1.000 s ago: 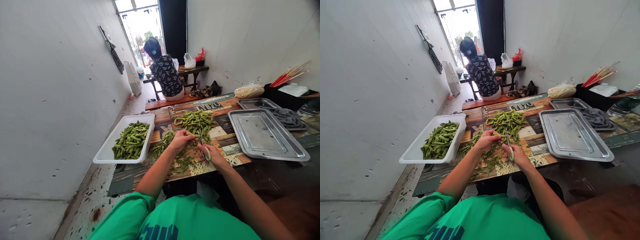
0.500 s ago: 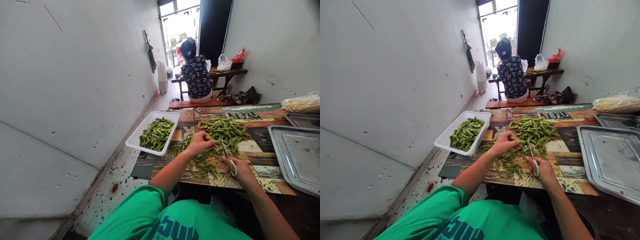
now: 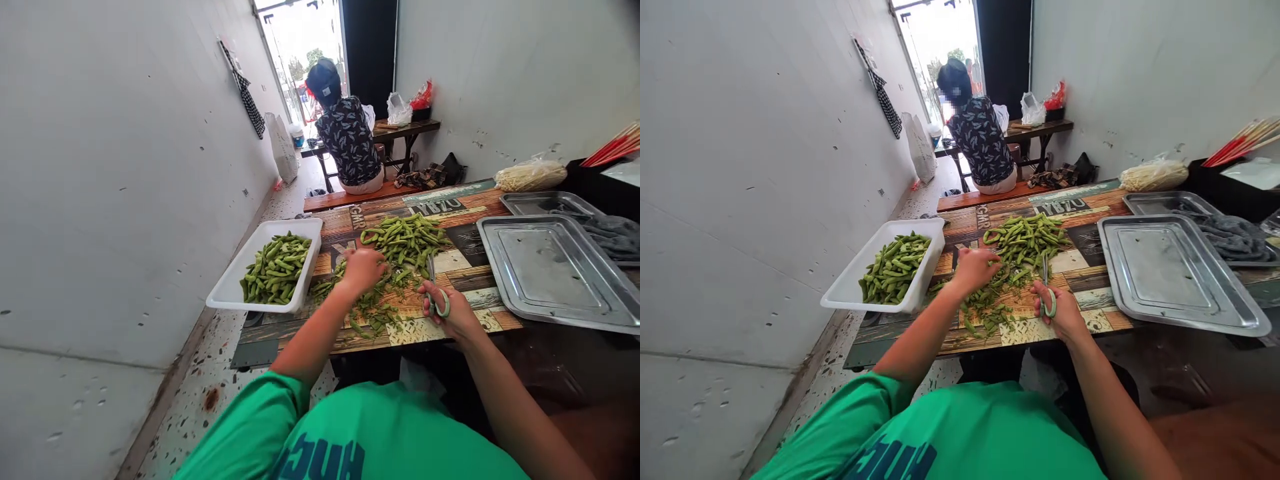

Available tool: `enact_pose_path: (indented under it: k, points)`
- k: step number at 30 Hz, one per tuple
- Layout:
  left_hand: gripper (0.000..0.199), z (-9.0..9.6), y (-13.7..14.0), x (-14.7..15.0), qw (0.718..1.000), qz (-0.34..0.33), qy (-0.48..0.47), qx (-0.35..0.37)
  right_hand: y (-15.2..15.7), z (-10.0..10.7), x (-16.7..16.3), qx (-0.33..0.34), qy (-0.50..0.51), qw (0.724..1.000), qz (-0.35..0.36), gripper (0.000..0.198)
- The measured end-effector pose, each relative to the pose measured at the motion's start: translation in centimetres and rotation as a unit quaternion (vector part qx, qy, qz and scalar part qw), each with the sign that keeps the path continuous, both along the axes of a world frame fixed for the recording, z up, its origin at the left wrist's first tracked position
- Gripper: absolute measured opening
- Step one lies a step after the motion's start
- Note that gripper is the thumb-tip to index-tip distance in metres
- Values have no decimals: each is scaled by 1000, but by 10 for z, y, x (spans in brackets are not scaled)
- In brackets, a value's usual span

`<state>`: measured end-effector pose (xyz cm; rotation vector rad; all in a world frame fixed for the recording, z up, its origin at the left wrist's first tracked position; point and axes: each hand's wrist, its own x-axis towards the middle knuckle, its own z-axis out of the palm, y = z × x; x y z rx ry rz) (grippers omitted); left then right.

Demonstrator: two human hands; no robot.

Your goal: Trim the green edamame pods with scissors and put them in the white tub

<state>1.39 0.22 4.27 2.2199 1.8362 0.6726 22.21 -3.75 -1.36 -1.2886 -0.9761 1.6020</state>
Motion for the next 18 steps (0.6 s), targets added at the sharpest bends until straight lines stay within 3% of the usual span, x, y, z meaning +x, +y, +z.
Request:
enact_pose_path:
  k: [3, 6, 8, 11, 15, 18]
  points:
    - [13, -32, 23, 49, 997, -47, -45, -49, -5, 2, 4, 2, -21, 1000, 0, 41]
    - [23, -45, 40, 67, 991, -40, -87, -93, -10, 3, 8, 1, -50, 999, 14, 41]
    - [25, -44, 46, 65, 988, -44, -104, -108, -13, 2, 10, -1, -64, 998, 29, 41]
    - [6, -36, 47, 51, 985, -74, -102, -120, -14, 2, 9, -9, -73, 996, 45, 39]
    - [28, -30, 38, 30, 967, -111, -167, -158, -12, 2, 1, -4, -81, 993, 84, 38]
    - [37, -33, 29, 21, 940, -83, -263, -201, -9, 1, -6, 15, -103, 988, 115, 38]
